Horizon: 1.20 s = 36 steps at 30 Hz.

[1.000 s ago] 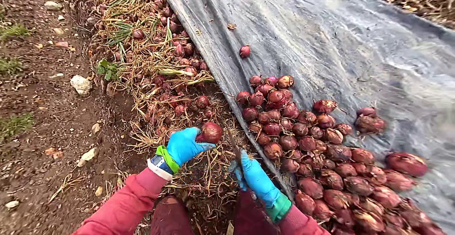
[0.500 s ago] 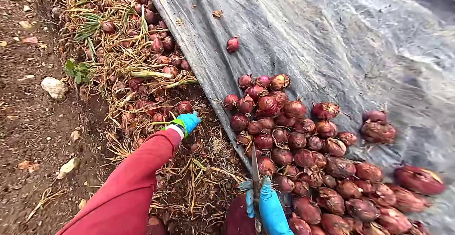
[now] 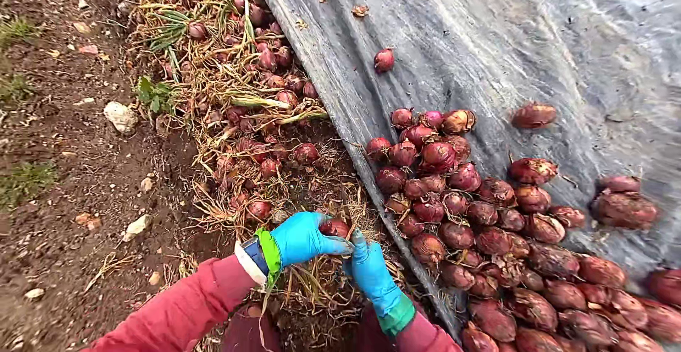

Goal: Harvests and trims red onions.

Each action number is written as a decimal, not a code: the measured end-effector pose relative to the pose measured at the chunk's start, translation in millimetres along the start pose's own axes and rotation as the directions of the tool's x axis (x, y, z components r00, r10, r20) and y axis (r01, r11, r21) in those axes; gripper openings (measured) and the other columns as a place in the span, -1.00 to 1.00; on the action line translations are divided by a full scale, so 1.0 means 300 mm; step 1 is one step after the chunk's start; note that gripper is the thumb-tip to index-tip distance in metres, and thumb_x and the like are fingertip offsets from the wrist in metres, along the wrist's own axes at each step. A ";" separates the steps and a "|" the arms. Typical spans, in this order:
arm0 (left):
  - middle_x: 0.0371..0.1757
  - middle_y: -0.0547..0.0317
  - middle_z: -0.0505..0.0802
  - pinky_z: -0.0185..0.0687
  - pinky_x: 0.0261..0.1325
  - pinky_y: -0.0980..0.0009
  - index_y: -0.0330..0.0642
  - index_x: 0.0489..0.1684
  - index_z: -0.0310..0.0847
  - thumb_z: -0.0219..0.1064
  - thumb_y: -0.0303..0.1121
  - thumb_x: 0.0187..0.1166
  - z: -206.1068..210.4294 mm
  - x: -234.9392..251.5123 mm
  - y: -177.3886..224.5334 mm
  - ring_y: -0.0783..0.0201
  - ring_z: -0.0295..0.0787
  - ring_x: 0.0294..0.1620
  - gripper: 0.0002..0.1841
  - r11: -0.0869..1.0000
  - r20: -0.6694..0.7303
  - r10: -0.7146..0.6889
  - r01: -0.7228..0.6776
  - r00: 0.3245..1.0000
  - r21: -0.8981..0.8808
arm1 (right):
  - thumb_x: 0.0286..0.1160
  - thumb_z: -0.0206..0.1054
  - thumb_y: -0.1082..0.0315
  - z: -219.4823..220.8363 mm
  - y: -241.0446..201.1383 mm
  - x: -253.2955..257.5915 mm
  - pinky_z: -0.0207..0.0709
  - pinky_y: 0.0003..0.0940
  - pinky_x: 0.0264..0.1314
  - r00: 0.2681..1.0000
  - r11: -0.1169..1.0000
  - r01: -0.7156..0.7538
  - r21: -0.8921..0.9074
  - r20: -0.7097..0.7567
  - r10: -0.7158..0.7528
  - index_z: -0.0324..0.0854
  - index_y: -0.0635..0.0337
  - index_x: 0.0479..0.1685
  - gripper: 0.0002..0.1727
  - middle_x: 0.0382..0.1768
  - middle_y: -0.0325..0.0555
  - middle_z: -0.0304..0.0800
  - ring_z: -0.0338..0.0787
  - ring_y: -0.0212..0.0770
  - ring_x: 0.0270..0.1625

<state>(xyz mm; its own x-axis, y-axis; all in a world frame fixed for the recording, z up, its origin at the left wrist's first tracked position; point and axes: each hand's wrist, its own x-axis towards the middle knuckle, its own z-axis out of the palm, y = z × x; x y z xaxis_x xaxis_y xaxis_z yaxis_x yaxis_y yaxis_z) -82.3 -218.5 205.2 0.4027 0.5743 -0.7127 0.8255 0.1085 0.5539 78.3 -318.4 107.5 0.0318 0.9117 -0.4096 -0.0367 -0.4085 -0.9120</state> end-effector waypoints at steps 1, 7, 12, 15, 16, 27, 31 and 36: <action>-0.08 0.29 0.92 0.84 0.08 0.05 0.14 0.19 0.76 0.57 0.34 0.26 -0.011 -0.009 0.042 0.29 0.89 -0.05 -0.36 0.980 -0.101 0.043 -0.022 0.994 0.196 | 0.56 -0.32 -0.59 -0.005 -0.033 0.016 0.61 -0.19 -0.67 0.998 0.999 -0.013 -0.050 -0.066 0.010 0.64 0.07 -0.65 -0.02 -0.78 -0.19 0.62 0.63 -0.23 -0.75; 0.46 0.00 0.73 0.74 0.24 -0.18 0.03 0.53 0.59 0.47 -0.14 0.57 -0.165 0.201 0.129 -0.03 0.81 0.28 -0.48 0.950 -0.631 0.296 -0.148 0.717 0.276 | 0.66 -0.51 -0.51 -0.186 -0.308 0.177 0.52 -0.14 -0.73 0.916 0.939 0.070 0.338 -0.395 0.074 0.57 0.06 -0.31 -0.07 -0.75 -0.17 0.49 0.51 -0.17 -0.78; 0.42 -0.08 0.76 0.68 0.29 -0.36 0.10 0.57 0.57 0.64 -0.10 0.26 -0.364 0.586 -0.100 -0.18 0.77 0.34 -0.27 0.952 -0.593 -0.068 0.230 0.802 0.201 | 0.70 -0.63 -0.42 -0.304 -0.158 0.096 0.65 -0.10 -0.72 0.932 0.960 0.046 0.274 -0.357 0.058 0.65 0.19 -0.09 0.02 -0.72 -0.05 0.61 0.64 -0.09 -0.75; 0.37 -0.25 0.76 0.68 0.25 -0.40 -0.02 0.72 0.36 0.78 -0.04 0.02 -0.315 0.816 -0.268 -0.28 0.77 0.32 0.05 0.863 -0.408 -0.142 0.315 0.902 0.396 | 0.74 -0.65 -0.34 -0.265 0.056 0.015 0.68 -0.12 -0.69 0.969 0.930 -0.114 0.348 -0.167 0.181 0.68 0.31 -0.06 0.04 -0.71 -0.01 0.64 0.68 -0.08 -0.73; 0.34 -0.23 0.78 0.68 0.25 -0.40 -0.01 0.70 0.39 0.77 -0.06 0.01 -0.314 0.847 -0.288 -0.27 0.78 0.30 0.03 0.857 -0.399 -0.148 0.319 0.905 0.405 | 0.72 -0.67 -0.36 -0.242 0.115 0.001 0.68 -0.11 -0.69 0.961 0.905 -0.194 0.378 -0.114 0.253 0.68 0.32 -0.06 0.07 -0.71 0.00 0.64 0.68 -0.07 -0.73; -0.12 0.07 0.89 0.77 0.11 0.05 -0.19 0.07 0.76 0.58 0.21 0.34 -0.120 0.217 -0.082 0.22 0.85 -0.08 -0.38 0.993 0.295 -0.002 0.037 0.955 -0.112 | 0.20 -0.24 -0.81 0.015 0.106 0.134 0.72 -0.21 -0.59 0.987 0.985 -0.112 0.132 0.131 0.095 0.69 0.16 -0.24 0.12 -0.60 -0.16 0.76 0.73 -0.21 -0.65; -0.06 0.16 0.92 0.81 0.00 -0.02 0.03 0.22 0.75 0.59 0.18 0.34 -0.238 0.169 0.024 0.18 0.88 -0.07 -0.42 0.958 0.037 0.074 -0.081 0.997 0.273 | 0.57 -0.25 -0.56 0.036 -0.062 0.244 0.57 -0.22 -0.70 0.997 1.000 -0.005 -0.029 -0.075 0.002 0.67 0.08 -0.61 -0.06 -0.79 -0.22 0.60 0.60 -0.26 -0.77; 0.67 -0.22 0.47 0.83 0.00 -0.18 0.14 0.96 -0.06 0.63 -0.01 0.35 -0.393 0.357 0.032 -0.19 0.80 0.24 0.10 0.868 -0.578 0.171 0.155 0.798 0.471 | 0.72 -0.46 -0.45 -0.050 -0.286 0.353 0.56 -0.12 -0.78 0.966 0.990 0.026 0.138 -0.259 0.011 0.61 0.12 -0.32 -0.08 -0.79 -0.13 0.50 0.53 -0.14 -0.82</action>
<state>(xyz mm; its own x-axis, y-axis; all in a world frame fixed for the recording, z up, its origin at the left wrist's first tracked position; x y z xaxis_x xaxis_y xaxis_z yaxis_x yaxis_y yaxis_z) -78.0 -60.2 185.0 0.2345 0.9456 -0.2254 0.9654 -0.1995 0.1677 99.9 -187.5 142.0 0.2886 0.8649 -0.4107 -0.1735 -0.3746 -0.9108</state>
